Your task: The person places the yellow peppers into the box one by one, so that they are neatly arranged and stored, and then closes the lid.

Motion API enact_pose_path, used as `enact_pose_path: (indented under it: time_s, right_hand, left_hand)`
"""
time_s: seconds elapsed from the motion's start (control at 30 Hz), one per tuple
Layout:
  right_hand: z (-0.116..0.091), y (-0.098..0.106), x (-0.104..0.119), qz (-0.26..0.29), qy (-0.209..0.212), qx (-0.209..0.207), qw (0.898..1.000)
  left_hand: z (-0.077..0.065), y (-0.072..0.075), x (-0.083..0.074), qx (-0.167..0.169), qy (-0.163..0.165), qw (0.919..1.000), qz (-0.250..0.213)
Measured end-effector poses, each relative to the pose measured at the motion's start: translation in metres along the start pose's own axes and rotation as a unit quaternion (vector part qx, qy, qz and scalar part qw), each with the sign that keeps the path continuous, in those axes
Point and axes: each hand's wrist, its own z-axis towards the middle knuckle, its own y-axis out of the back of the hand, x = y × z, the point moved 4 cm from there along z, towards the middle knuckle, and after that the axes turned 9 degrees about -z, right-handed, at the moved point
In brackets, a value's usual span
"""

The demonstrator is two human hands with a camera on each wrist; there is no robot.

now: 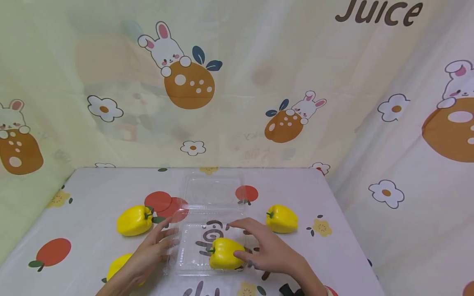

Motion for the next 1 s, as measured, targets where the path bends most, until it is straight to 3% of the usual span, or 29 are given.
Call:
enact_pose_path:
  time_s: [0.33,0.77,1.0]
  right_hand:
    - [-0.011,0.025,-0.014,-0.04,-0.045,-0.078,0.995]
    - [-0.027,0.064,-0.053,-0.15,-0.107,-0.169,0.968]
    - [-0.033,0.07,-0.072,-0.153,-0.126,-0.191,0.961]
  left_hand:
    - [-0.002,-0.001,-0.001,0.003,0.006,1.0,0.0]
    - [-0.003,0.003,-0.002,0.005,0.007,0.9999,-0.008]
    - [-0.003,0.003,-0.002,0.008,0.002,0.9998,-0.015]
